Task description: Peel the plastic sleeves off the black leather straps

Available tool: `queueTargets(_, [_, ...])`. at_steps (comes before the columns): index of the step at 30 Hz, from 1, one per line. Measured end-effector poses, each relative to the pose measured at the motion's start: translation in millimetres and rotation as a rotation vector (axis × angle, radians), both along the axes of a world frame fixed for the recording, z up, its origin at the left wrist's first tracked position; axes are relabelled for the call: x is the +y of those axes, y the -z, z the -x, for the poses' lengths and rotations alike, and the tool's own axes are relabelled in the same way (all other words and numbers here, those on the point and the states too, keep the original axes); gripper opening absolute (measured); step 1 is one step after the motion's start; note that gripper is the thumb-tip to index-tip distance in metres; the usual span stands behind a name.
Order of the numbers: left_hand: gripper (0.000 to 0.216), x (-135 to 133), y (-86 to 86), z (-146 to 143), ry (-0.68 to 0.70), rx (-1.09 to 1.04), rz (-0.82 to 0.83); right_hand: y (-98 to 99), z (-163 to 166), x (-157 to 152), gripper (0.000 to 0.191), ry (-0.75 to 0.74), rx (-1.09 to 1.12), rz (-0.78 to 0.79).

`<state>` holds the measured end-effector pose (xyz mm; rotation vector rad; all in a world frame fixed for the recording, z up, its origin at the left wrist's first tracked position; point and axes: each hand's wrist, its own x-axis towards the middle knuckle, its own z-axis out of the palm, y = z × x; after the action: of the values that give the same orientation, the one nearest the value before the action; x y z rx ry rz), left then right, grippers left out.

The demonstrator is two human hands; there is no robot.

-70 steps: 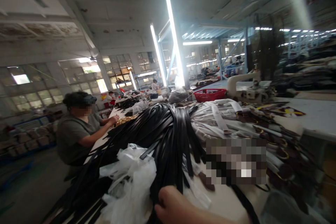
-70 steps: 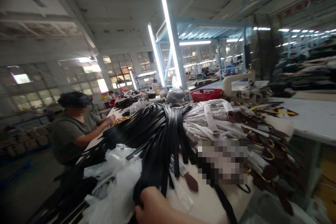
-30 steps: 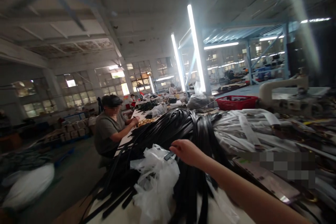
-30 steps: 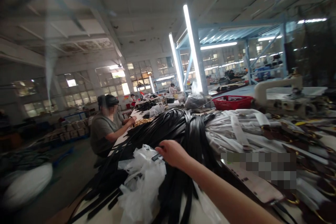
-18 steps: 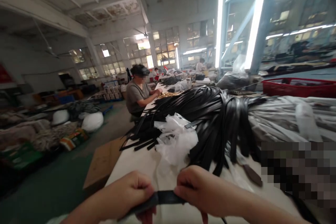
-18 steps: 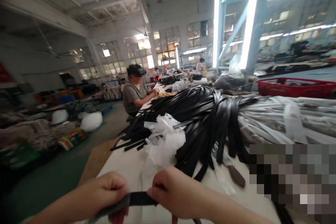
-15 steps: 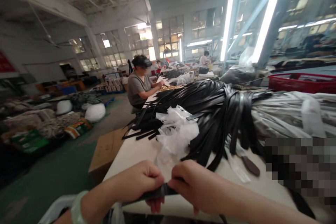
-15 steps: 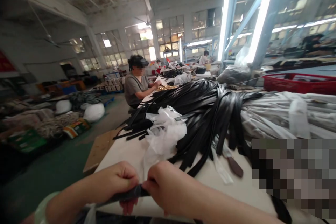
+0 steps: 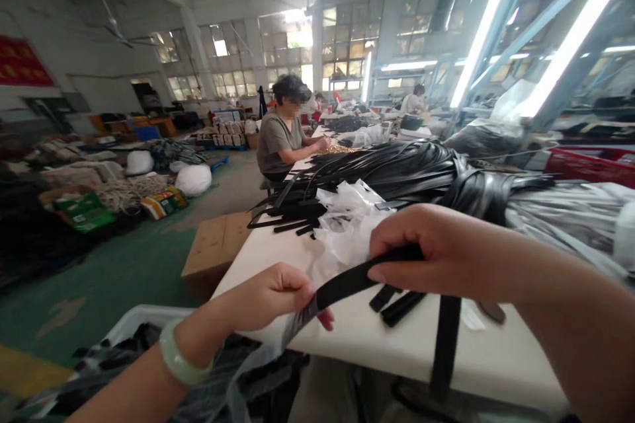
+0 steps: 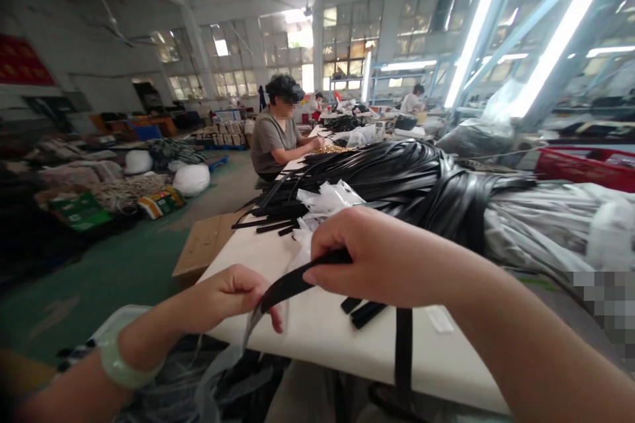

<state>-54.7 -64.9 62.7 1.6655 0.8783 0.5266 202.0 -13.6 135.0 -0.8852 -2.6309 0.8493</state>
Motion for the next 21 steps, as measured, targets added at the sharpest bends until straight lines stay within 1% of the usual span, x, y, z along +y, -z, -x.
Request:
queueTargets(2, [0.050,-6.0,1.7,-1.4,-0.055,-0.115,0.056,-21.3,16.1,-4.4,0.024,-0.045,-0.059,-0.082])
queueTargets(3, [0.050,-9.6,2.4,-1.1,-0.099,-0.161,0.085,-28.1,26.2,-6.3,0.024,-0.069,-0.079,-0.113])
queueTargets(4, [0.050,-13.4,3.0,0.0,-0.147,-0.196,0.109,-31.9,37.4,-7.9,0.023,-0.099,-0.091,-0.135])
queueTargets(6, [0.052,-20.8,3.5,5.5,-0.263,-0.215,0.132,-29.9,60.7,-9.0,0.021,-0.151,-0.089,-0.131])
queueTargets(7, [0.054,-24.1,3.0,10.8,-0.339,-0.190,0.125,-24.5,71.3,-7.9,0.021,-0.186,-0.081,-0.080])
queueTargets(8, [0.055,-27.0,1.8,18.3,-0.416,-0.133,0.096,-16.7,79.9,-5.2,0.023,-0.219,-0.069,0.011])
queueTargets(10, [0.055,-31.2,-2.6,39.7,-0.572,0.073,-0.020,3.3,89.7,4.8,0.031,-0.300,-0.037,0.303])
queueTargets(11, [0.055,-32.7,-5.7,52.5,-0.626,0.200,-0.081,14.2,90.8,11.8,0.035,-0.317,0.001,0.441])
queueTargets(12, [0.055,-33.6,-8.9,65.3,-0.650,0.321,-0.129,24.7,90.3,19.4,0.036,-0.321,0.045,0.541])
queueTargets(14, [0.052,-33.4,-14.4,85.2,-0.634,0.493,-0.161,43.1,88.5,34.1,0.032,-0.297,0.117,0.632])
queueTargets(16, [0.048,-29.3,-16.3,90.0,-0.576,0.554,-0.132,56.6,91.7,43.2,0.028,-0.266,0.160,0.676])
queueTargets(18, [0.044,-20.2,-14.1,78.2,-0.537,0.551,-0.109,65.7,101.7,44.3,0.025,-0.231,0.186,0.710])
queueTargets(21, [0.042,-2.0,-7.6,49.2,-0.489,0.474,-0.101,75.5,116.6,39.2,0.025,-0.209,0.200,0.712])
